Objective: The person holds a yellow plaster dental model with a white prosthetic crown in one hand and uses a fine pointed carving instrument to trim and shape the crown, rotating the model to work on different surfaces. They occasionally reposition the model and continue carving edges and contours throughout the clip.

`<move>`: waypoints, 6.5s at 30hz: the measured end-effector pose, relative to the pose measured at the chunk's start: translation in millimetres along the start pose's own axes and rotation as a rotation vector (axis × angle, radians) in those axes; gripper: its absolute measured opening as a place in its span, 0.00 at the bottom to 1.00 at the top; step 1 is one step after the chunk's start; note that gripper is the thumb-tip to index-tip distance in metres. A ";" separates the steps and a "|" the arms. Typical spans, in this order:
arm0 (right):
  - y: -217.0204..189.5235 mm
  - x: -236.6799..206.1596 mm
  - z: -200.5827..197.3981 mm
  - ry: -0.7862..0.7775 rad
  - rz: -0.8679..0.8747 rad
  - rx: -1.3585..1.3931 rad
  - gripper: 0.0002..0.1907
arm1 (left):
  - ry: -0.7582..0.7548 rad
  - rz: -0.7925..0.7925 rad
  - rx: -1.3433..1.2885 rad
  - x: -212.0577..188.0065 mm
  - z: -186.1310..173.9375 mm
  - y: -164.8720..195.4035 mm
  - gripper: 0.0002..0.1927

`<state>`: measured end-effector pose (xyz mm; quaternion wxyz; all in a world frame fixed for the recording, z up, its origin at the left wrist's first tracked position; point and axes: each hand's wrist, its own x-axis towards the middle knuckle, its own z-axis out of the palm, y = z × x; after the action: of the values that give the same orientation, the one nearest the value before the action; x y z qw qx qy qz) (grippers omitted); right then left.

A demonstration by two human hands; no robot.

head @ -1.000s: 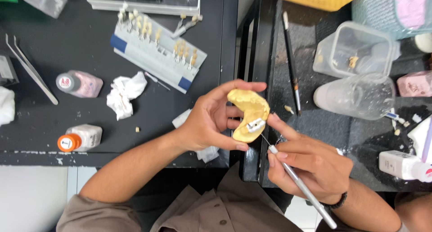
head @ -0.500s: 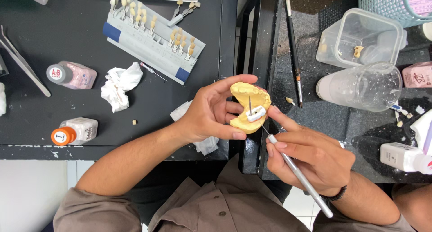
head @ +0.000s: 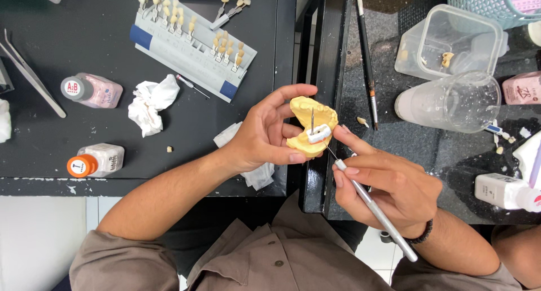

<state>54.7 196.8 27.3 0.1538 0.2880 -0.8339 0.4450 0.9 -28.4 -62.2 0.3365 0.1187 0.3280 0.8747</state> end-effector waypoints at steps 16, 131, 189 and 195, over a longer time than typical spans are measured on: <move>-2.3 6.8 8.9 0.028 -0.005 0.024 0.10 | -0.107 0.169 0.238 0.2 -7.3 7.9 0.52; 39.4 12.8 15.0 0.103 0.087 0.217 0.10 | -0.002 0.089 0.017 27.9 -20.9 12.1 0.53; 30.3 36.5 19.3 0.014 0.015 0.033 0.10 | -0.043 0.142 0.233 24.2 -30.9 21.2 0.55; 27.5 37.6 15.8 -0.028 0.030 -0.012 0.10 | -0.049 0.149 0.295 24.4 -31.3 20.1 0.53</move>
<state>8.2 182.8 19.8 0.1371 0.2808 -0.8429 0.4380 -41.0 -38.8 -73.0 0.2573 0.2120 0.4349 0.8365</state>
